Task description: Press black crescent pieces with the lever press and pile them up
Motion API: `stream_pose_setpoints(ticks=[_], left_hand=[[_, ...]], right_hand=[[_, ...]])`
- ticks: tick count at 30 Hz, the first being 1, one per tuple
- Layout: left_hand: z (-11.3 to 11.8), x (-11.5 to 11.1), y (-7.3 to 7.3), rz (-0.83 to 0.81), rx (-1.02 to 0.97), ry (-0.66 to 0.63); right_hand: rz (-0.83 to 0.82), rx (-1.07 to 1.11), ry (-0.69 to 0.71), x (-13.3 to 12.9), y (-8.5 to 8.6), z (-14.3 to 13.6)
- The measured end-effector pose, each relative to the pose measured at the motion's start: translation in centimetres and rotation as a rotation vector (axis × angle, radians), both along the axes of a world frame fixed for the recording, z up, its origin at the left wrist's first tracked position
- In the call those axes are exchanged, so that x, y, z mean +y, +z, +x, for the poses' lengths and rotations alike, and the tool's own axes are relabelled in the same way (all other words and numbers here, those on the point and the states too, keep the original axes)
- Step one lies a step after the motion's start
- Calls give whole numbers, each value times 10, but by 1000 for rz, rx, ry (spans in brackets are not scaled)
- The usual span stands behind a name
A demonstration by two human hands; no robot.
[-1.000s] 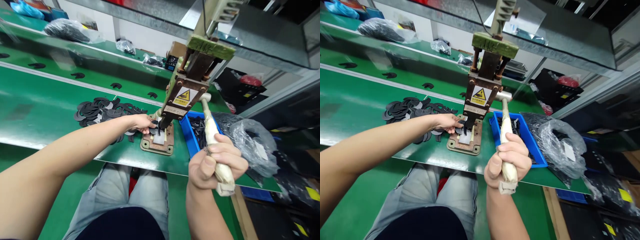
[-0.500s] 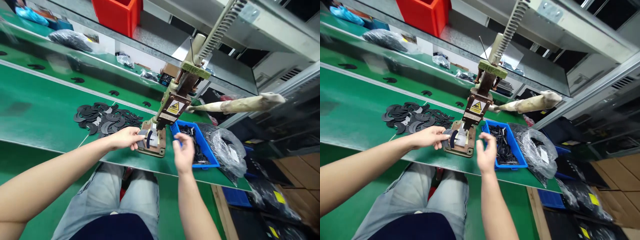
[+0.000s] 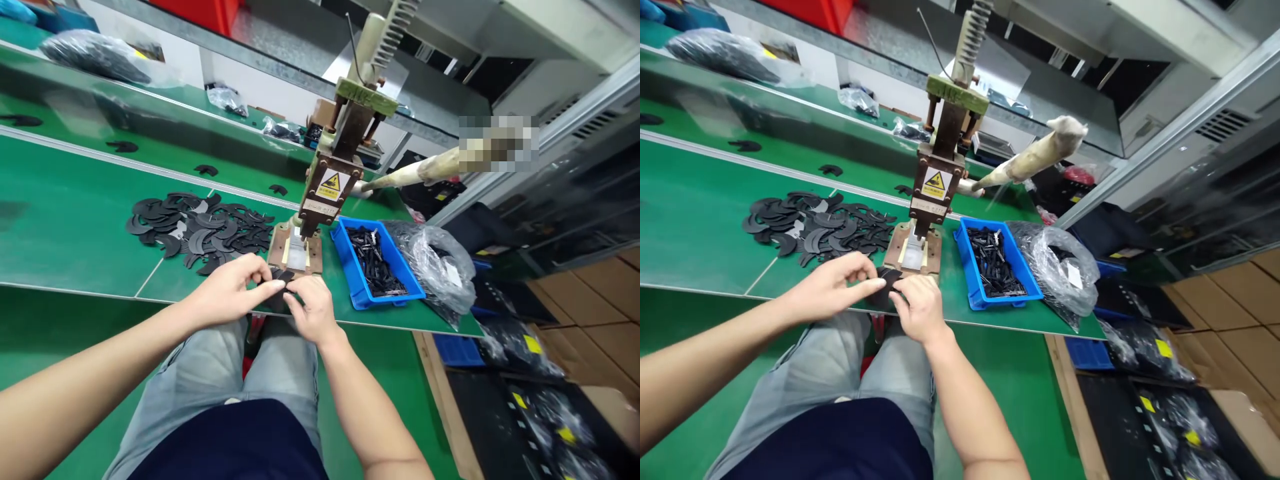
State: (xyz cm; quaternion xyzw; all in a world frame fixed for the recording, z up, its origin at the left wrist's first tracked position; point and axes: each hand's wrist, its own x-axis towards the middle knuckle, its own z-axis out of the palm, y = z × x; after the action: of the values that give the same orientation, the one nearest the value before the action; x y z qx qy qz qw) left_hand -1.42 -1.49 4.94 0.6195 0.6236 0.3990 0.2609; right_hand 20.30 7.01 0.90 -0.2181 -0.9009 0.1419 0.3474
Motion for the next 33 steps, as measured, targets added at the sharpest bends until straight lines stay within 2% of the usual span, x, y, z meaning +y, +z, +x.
stream_pose_setpoints(ticks=[3, 7, 9, 12, 15, 17, 19, 20, 22, 24, 28, 33], left_hand=[[8, 5, -2, -108, -34, -68], [11, 17, -23, -290, -357, -202], [13, 17, -24, -311, -421, -230], [22, 4, -4, -198, -288, -166], [26, -7, 24, 5, -157, -225], [23, -7, 29, 92, -177, -155], [19, -1, 20, 75, -244, -31], [18, 2, 12, 27, -281, -16], [20, 7, -2, -99, -331, -93], [26, 7, -11, -179, -323, -148], [36, 2, -10, -183, -263, -88], [33, -4, -17, -182, -403, -144]], right_hand=[[43, -16, 10, -4, 1, 3], [70, -9, 52, -7, 0, 8], [55, 2, 57, -7, -2, 9], [-10, 91, 20, -5, -7, 11], [-63, 217, -44, -4, -11, 15], [-81, 266, -77, -4, -13, 18], [-102, 298, -89, -5, -15, 22], [-111, 310, -92, -7, -16, 23], [-152, 325, -77, -9, -18, 23], [-209, 330, -50, -11, -21, 22], [-291, 344, -53, -12, -26, 19], [-398, 378, -94, -13, -33, 18]])
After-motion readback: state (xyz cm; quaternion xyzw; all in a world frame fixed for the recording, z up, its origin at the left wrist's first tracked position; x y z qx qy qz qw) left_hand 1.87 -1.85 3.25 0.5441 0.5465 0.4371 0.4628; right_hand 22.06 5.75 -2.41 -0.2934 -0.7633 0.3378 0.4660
